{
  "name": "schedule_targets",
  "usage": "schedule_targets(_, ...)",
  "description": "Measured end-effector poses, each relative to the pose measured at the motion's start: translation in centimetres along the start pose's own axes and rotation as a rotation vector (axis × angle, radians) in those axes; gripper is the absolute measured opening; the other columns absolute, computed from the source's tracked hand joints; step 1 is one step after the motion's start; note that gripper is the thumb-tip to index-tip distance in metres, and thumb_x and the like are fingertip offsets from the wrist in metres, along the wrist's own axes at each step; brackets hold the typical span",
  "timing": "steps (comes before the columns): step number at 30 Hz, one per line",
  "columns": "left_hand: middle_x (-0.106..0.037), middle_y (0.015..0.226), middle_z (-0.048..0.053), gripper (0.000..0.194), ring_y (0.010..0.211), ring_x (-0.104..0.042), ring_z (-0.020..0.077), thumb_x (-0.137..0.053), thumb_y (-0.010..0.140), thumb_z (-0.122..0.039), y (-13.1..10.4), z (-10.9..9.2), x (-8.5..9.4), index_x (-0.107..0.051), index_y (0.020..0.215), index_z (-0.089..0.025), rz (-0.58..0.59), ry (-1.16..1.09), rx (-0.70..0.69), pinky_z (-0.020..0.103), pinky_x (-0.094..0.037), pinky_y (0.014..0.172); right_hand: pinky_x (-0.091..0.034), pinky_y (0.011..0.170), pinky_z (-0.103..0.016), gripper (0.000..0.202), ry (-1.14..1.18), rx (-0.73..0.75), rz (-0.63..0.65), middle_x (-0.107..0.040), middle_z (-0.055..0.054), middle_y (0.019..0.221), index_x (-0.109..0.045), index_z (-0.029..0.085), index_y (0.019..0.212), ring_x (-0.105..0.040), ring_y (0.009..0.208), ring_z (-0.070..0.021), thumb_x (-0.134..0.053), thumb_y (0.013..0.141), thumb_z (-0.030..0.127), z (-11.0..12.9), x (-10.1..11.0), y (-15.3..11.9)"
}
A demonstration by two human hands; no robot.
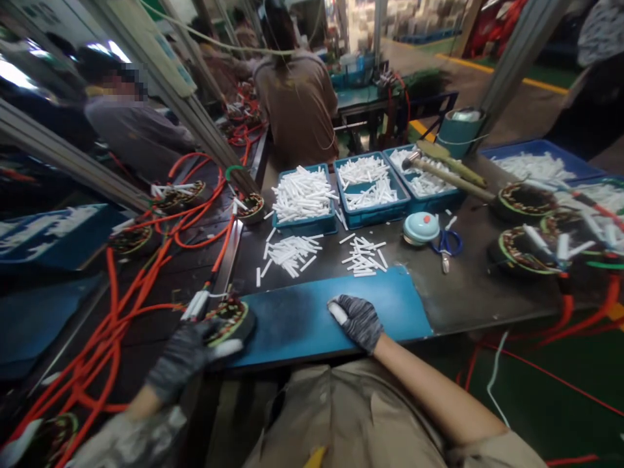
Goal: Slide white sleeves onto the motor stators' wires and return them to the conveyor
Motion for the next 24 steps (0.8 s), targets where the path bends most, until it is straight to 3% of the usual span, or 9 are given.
schedule_targets(2, -0.077, 0.111, 0.011, 0.045, 0.112, -0.070, 0.0369, -0.075, 0.070, -0.051, -1.5, -3.4, -2.2, -0.077, 0.101, -0.019, 0.004, 0.107, -0.057, 0.055, -0.049, 0.108, -0.054, 0.087, -0.034, 0.032, 0.004, 0.106, 0.025, -0.079, -0.005, 0.096, -0.073, 0.025, 0.103, -0.073, 0.090, -0.0212, -0.049, 0.099, 0.045, 1.6, -0.7, 0.2)
schedule_targets(4, -0.077, 0.114, 0.011, 0.043, 0.112, -0.070, 0.0345, -0.071, 0.076, -0.046, -2.4, -5.8, -3.6, -0.075, 0.110, -0.021, 0.080, 0.091, -0.114, 0.051, -0.052, 0.106, -0.052, 0.092, -0.035, 0.031, 0.003, 0.342, 0.101, -0.078, -0.005, 0.103, -0.071, 0.025, 0.112, -0.071, 0.096, -0.0208, -0.054, 0.097, 0.045, 4.4, -2.1, 0.4)
schedule_targets(6, -0.077, 0.116, 0.006, 0.041, 0.108, -0.072, 0.0283, -0.063, 0.085, -0.044, -2.1, -6.9, -3.0, -0.072, 0.120, -0.025, 0.128, -0.024, -0.206, 0.043, -0.058, 0.100, -0.049, 0.099, -0.037, 0.041, -0.027, 0.614, 0.190, -0.073, -0.009, 0.120, -0.067, 0.022, 0.125, -0.066, 0.110, -0.0218, -0.056, 0.096, 0.049, 7.2, -4.0, 0.3)
schedule_targets(9, -0.073, 0.125, 0.003, 0.043, 0.113, -0.070, 0.0219, -0.045, 0.097, -0.037, 1.3, -5.9, 1.1, -0.063, 0.134, -0.026, -0.025, -0.121, -0.279, 0.035, -0.056, 0.102, -0.041, 0.110, -0.046, 0.069, -0.204, 0.729, 0.296, -0.060, -0.019, 0.142, -0.056, 0.013, 0.141, -0.052, 0.132, -0.0296, -0.062, 0.090, 0.059, 9.1, -7.4, 0.5)
schedule_targets(11, -0.064, 0.140, 0.007, 0.047, 0.127, -0.062, 0.0248, -0.040, 0.096, -0.026, 4.7, -5.0, 3.0, -0.062, 0.137, -0.021, -0.105, 0.030, -0.334, 0.041, -0.046, 0.113, -0.036, 0.113, -0.054, 0.070, -0.348, 0.697, 0.383, -0.061, -0.019, 0.141, -0.056, 0.013, 0.141, -0.050, 0.133, -0.0327, -0.066, 0.088, 0.058, 9.2, -9.4, 0.7)
schedule_targets(16, -0.052, 0.153, 0.007, 0.037, 0.141, -0.048, 0.0268, -0.053, 0.085, -0.015, 9.7, -2.6, -0.2, -0.074, 0.115, -0.021, 0.238, 0.328, -0.392, 0.041, -0.037, 0.119, -0.031, 0.118, -0.054, 0.045, -0.432, 0.717, 0.478, -0.072, -0.011, 0.124, -0.063, 0.022, 0.134, -0.055, 0.126, -0.0275, -0.062, 0.095, 0.043, 8.5, -10.3, 0.9)
schedule_targets(18, -0.058, 0.147, 0.007, 0.031, 0.141, -0.048, 0.0269, -0.057, 0.083, -0.015, 9.1, -1.5, -0.6, -0.075, 0.108, -0.021, 0.284, 0.362, -0.379, 0.044, -0.031, 0.122, -0.028, 0.119, -0.055, 0.044, -0.409, 0.772, 0.492, -0.073, -0.010, 0.122, -0.066, 0.022, 0.132, -0.055, 0.126, -0.0281, -0.063, 0.094, 0.044, 8.1, -9.0, 1.2)
schedule_targets(21, -0.073, 0.118, 0.008, 0.022, 0.124, -0.060, 0.0284, -0.063, 0.078, -0.019, 5.5, -1.0, 1.4, -0.075, 0.096, -0.020, 0.309, 0.410, -0.365, 0.052, -0.024, 0.124, -0.025, 0.120, -0.059, 0.038, -0.426, 0.781, 0.447, -0.069, -0.013, 0.131, -0.070, 0.020, 0.126, -0.050, 0.134, -0.0318, -0.063, 0.094, 0.039, 6.9, -6.3, 2.3)
schedule_targets(24, -0.073, 0.088, 0.006, 0.021, 0.093, -0.067, 0.0241, -0.066, 0.081, -0.034, 0.0, -3.3, 5.0, -0.075, 0.093, -0.019, 0.300, 0.348, -0.412, 0.045, -0.043, 0.109, -0.030, 0.117, -0.062, 0.033, -0.469, 0.729, 0.408, -0.061, -0.013, 0.143, -0.072, 0.022, 0.125, -0.044, 0.139, -0.0349, -0.059, 0.096, 0.031, 5.7, -4.5, 3.8)
Point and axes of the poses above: each hand's wrist, its own y-axis towards the middle knuckle, its own x-axis out of the back of the hand, z = x × y, the point moved 5 cm from there along y, towards the middle knuckle
